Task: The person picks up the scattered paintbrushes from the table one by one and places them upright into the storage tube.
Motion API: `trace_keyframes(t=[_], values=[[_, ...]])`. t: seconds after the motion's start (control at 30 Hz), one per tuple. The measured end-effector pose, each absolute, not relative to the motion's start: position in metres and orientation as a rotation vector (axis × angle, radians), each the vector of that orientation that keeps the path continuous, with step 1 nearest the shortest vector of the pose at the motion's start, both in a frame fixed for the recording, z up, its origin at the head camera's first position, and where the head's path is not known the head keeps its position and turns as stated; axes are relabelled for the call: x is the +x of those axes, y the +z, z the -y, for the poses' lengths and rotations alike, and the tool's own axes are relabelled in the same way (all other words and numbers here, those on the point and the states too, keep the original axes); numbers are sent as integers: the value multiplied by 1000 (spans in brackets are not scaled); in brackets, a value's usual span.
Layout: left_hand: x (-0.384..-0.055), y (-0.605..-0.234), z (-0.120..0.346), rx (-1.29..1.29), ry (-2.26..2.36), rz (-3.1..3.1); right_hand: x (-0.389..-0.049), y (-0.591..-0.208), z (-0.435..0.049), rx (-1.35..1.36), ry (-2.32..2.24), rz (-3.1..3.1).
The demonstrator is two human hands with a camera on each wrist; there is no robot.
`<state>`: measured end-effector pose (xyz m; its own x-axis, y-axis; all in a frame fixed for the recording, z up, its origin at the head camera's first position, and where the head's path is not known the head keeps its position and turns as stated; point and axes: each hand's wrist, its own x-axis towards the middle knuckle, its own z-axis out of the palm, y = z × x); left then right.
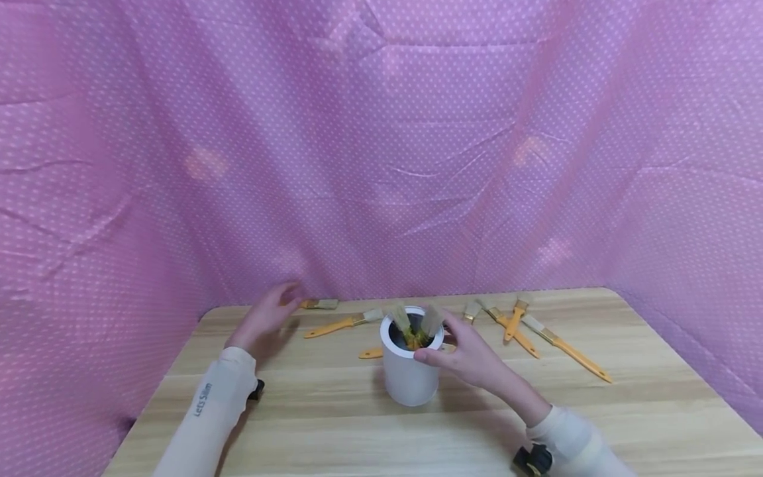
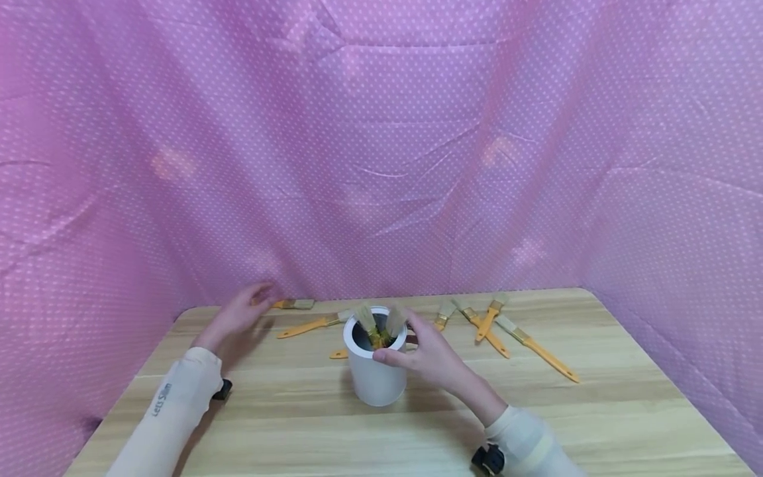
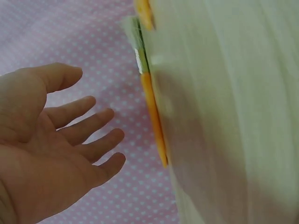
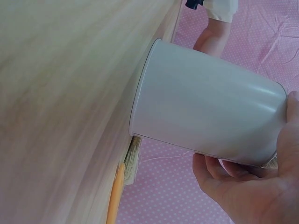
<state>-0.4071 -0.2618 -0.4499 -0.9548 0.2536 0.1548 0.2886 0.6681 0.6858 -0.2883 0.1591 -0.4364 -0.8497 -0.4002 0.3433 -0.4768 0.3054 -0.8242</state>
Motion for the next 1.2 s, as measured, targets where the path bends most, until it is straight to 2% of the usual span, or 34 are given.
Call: trace_keyframes(t=[0.23,0.43,0.8,1.2], values=[[-420,-462,270,-586,-914,2851,-287,-440,-157,817,1628,2484],[-416,-464,280,-607,-752,2897,-285,-446,-153,843,1646,2489],[-432,-462,267,-642,-499,2931,-287,-440,-159,813,1618,2487],[-424,-457,262,-628,-394,3024,-288,-440,-160,817,1594,2488]])
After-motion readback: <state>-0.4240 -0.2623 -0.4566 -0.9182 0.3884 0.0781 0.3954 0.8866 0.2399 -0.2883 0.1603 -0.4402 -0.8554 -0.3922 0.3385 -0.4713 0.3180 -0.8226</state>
